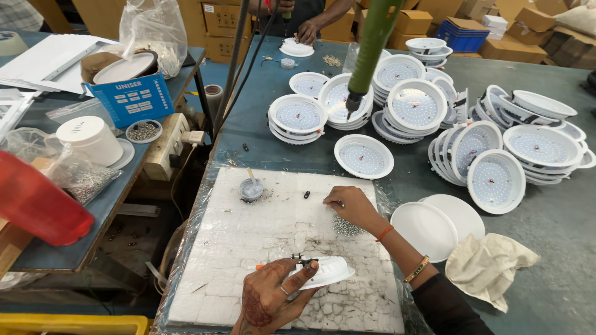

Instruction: The person assembles LED light fixtures by placing covers onto the base, using a powered screwdriver to secure components, and placing the assembled units into a bin.

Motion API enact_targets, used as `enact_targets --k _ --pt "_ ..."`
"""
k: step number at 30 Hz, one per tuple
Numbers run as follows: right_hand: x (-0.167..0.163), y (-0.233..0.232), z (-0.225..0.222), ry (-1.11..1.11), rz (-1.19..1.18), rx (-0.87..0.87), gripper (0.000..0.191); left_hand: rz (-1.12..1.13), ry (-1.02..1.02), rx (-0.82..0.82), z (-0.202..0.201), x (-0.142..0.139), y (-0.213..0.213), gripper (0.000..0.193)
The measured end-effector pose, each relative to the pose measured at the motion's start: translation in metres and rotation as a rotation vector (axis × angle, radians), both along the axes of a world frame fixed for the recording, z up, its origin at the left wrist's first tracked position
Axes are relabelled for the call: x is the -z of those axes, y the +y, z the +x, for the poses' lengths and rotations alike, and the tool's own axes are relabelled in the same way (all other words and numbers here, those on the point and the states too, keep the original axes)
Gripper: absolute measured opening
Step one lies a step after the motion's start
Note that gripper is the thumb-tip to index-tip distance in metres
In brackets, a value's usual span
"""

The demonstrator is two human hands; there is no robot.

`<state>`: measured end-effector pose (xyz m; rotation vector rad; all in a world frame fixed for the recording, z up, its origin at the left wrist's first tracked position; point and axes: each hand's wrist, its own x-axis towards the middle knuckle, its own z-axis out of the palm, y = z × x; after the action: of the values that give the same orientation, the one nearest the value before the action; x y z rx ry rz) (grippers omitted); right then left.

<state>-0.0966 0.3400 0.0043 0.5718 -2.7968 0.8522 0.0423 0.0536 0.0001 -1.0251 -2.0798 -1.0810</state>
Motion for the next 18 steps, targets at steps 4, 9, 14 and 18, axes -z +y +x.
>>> enact_targets --k 4,9,14,18 --pt "-0.005 -0.004 0.000 0.065 0.101 -0.084 0.007 0.025 -0.023 0.013 -0.002 -0.006 0.000 0.067" --pt "-0.003 -0.006 0.004 0.067 0.082 -0.087 0.006 0.027 -0.013 -0.021 -0.006 -0.013 0.003 0.064" --pt "0.011 0.000 -0.003 -0.097 -0.437 0.009 0.007 0.015 -0.084 0.006 -0.008 -0.013 0.003 0.062" --pt "0.022 0.005 -0.009 -0.165 -0.642 0.015 0.008 0.032 -0.081 -0.027 -0.007 -0.010 0.005 0.058"
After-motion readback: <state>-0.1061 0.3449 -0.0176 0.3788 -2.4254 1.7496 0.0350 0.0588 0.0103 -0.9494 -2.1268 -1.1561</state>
